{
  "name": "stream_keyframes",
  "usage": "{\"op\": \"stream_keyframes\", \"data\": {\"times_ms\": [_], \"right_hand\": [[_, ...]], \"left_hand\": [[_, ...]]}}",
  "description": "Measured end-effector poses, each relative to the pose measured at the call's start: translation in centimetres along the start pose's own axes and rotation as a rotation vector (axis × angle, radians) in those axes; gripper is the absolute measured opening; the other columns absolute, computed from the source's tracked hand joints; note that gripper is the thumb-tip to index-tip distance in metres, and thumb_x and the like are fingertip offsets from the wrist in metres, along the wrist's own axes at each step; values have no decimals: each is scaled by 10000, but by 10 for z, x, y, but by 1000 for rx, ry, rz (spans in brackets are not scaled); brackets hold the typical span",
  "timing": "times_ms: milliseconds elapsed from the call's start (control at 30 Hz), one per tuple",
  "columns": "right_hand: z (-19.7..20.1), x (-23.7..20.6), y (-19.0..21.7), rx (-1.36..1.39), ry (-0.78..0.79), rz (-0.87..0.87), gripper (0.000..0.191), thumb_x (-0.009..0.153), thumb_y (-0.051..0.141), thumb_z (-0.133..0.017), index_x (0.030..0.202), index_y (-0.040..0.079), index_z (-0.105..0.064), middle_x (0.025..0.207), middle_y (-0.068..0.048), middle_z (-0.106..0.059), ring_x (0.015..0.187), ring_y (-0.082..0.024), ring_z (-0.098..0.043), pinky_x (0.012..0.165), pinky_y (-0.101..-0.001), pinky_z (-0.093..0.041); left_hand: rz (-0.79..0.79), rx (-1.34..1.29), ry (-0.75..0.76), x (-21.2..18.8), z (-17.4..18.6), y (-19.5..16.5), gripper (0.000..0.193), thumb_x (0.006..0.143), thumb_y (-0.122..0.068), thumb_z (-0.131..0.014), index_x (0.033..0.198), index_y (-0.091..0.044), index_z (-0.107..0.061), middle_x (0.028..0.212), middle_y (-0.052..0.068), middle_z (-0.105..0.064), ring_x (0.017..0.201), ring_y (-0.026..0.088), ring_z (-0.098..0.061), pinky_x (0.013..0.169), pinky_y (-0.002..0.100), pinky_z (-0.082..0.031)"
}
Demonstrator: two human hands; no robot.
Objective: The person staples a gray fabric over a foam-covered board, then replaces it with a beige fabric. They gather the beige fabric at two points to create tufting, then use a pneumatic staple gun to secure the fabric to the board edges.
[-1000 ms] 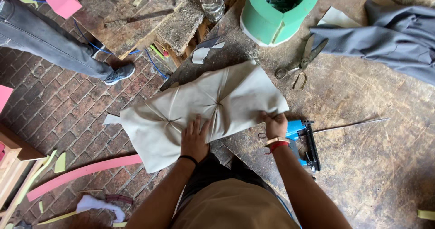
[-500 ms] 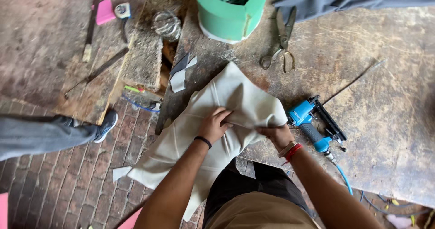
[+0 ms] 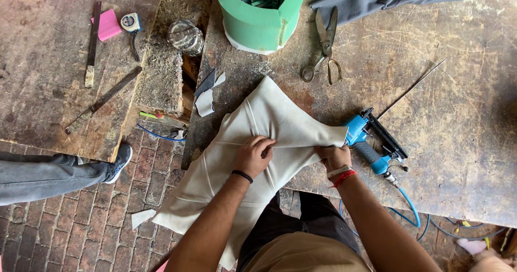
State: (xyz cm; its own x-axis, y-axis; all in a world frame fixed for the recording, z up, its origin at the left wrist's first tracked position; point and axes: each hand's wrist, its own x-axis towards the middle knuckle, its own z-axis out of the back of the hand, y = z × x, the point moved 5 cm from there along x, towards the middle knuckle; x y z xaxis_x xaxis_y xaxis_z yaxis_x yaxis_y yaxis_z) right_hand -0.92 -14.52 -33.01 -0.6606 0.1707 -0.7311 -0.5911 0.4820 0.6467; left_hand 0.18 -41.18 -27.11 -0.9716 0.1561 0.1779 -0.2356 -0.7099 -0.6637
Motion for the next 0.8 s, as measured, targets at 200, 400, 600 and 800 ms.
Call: {"op": "stream_keyframes", "data": {"times_ms": [200,400,600,800], "right_hand": [[10,3,14,-428,-149,77,267,808,-99,-722,1072,-91,-688,1026,-197,-759,850,-279,-758,752,-388,-642],[7,15,17,-677,9,88,203,809,30,-822,956,-89,-749,906,-187,-779,753,-242,-736,652,-343,-600],[10,21,16,-431,227,-151,266,834,155,-744,979,-63,-696,865,-212,-759,668,-283,-749,618,-397,-642],[3,22,36,-899,194,220,443,762,209,-892,1078,-64,-743,1011,-202,-795,853,-232,-764,730,-366,-608]], "left_hand": [[36,62,148,2,-11,15,89,870,-177,-752,941,-138,-790,943,11,-750,916,178,-705,853,370,-594],[160,201,228,2,-46,-21,524,933,-402,-642,1355,-98,-574,1443,196,-509,1279,341,-477,1073,513,-424],[19,543,635,10,-76,-80,801,913,-463,-609,1607,-360,-222,1709,128,7,1569,346,-5,1224,621,12],[72,477,698,27,-74,-78,767,934,-460,-616,1592,-397,-228,1729,89,4,1581,335,4,1234,611,24]]}}
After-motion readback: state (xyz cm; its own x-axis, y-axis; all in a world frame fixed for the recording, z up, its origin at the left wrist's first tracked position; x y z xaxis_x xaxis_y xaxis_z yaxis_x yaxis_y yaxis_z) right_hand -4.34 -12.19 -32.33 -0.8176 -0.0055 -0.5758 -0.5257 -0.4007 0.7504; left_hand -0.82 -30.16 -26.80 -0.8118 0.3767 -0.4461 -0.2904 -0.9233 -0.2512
